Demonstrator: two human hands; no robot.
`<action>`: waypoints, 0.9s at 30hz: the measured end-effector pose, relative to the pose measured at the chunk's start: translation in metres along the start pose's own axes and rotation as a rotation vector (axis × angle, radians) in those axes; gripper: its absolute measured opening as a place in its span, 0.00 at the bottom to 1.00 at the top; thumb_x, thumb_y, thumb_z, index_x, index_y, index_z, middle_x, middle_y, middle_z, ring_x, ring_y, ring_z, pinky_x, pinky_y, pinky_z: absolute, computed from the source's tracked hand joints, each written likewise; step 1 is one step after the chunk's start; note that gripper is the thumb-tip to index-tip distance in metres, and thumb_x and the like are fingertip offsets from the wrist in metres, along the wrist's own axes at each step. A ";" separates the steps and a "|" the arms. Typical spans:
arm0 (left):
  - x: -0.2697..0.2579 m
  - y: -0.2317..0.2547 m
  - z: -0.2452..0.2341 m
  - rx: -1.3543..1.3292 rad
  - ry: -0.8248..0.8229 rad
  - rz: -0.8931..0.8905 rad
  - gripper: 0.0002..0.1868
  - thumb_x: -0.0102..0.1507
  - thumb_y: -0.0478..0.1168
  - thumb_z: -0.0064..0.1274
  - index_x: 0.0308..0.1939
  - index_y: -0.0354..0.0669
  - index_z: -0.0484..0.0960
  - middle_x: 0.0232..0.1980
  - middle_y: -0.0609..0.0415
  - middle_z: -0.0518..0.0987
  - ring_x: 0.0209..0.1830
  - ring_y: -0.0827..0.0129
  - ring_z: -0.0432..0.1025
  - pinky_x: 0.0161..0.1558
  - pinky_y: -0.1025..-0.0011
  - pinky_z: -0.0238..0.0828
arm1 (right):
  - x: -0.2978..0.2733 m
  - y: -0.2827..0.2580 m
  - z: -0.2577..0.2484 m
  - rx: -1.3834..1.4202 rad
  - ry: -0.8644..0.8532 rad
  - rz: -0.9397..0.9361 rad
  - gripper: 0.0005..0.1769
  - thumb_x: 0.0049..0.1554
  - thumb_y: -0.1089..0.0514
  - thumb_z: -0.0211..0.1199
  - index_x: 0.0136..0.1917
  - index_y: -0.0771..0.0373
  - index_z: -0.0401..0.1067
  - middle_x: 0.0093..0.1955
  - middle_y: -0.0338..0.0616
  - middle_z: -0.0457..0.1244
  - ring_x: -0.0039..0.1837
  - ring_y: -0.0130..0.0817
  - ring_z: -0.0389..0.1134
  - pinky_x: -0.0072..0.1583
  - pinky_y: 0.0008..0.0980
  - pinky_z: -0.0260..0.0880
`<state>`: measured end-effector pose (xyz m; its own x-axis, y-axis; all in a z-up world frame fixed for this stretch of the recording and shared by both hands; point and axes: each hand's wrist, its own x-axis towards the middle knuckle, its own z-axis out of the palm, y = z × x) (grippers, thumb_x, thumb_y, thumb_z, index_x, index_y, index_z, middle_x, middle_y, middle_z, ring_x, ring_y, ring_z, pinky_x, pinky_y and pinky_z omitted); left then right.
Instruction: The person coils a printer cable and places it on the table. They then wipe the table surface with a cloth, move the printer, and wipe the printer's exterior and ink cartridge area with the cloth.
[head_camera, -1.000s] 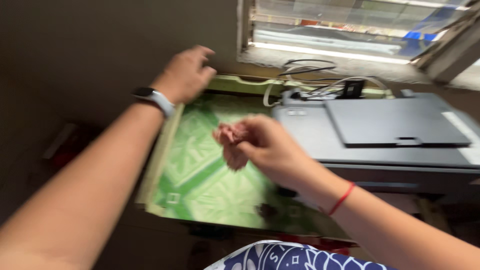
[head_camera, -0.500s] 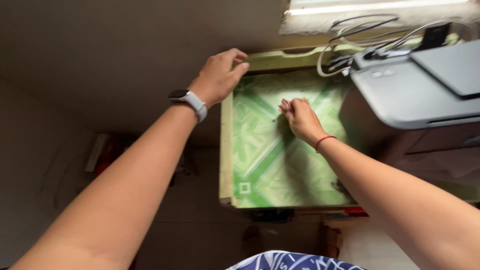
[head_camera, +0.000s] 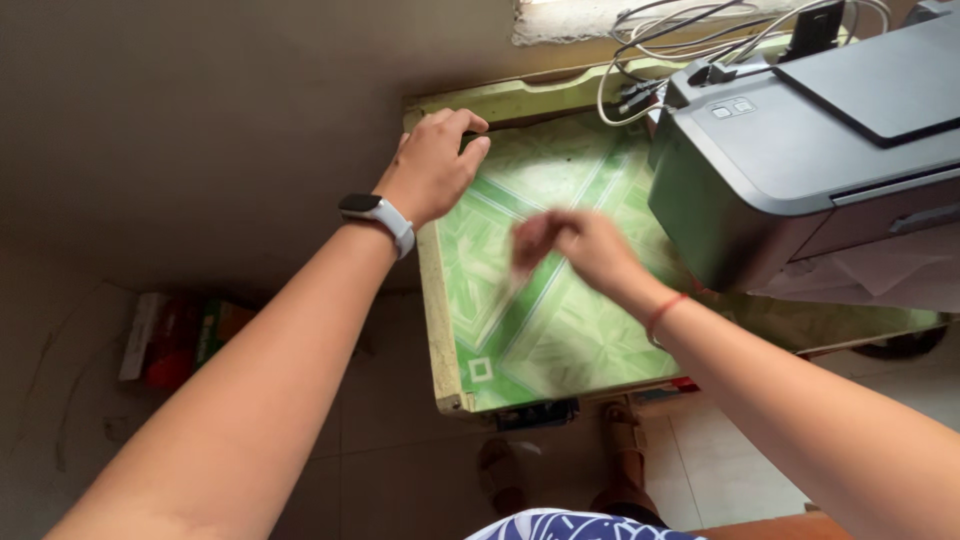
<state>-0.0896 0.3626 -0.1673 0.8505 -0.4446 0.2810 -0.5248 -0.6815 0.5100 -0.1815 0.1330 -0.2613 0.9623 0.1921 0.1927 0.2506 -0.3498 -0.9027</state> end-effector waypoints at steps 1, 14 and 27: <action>0.001 0.000 0.007 0.047 0.027 0.007 0.18 0.67 0.47 0.48 0.58 0.42 0.78 0.61 0.47 0.77 0.67 0.55 0.67 0.68 0.55 0.60 | 0.005 0.006 -0.003 -0.044 0.117 -0.023 0.14 0.60 0.64 0.52 0.56 0.66 0.75 0.51 0.44 0.73 0.55 0.32 0.75 0.59 0.32 0.73; -0.007 -0.039 0.045 0.089 0.156 -0.002 0.22 0.65 0.43 0.52 0.63 0.43 0.73 0.69 0.45 0.70 0.76 0.48 0.56 0.71 0.49 0.50 | 0.057 0.132 0.009 -0.792 0.173 0.355 0.46 0.64 0.36 0.45 0.79 0.73 0.45 0.82 0.66 0.42 0.82 0.61 0.38 0.76 0.63 0.31; -0.007 -0.061 0.050 -0.007 0.226 0.005 0.16 0.65 0.38 0.51 0.57 0.43 0.77 0.67 0.45 0.74 0.75 0.50 0.61 0.70 0.52 0.55 | 0.167 0.151 0.068 -0.881 0.267 -0.073 0.39 0.61 0.45 0.56 0.74 0.76 0.55 0.73 0.69 0.54 0.76 0.64 0.50 0.76 0.57 0.44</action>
<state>-0.0652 0.3782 -0.2410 0.8347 -0.3053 0.4583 -0.5291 -0.6753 0.5138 0.0100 0.1745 -0.3913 0.9060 0.0618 0.4188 0.1964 -0.9377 -0.2865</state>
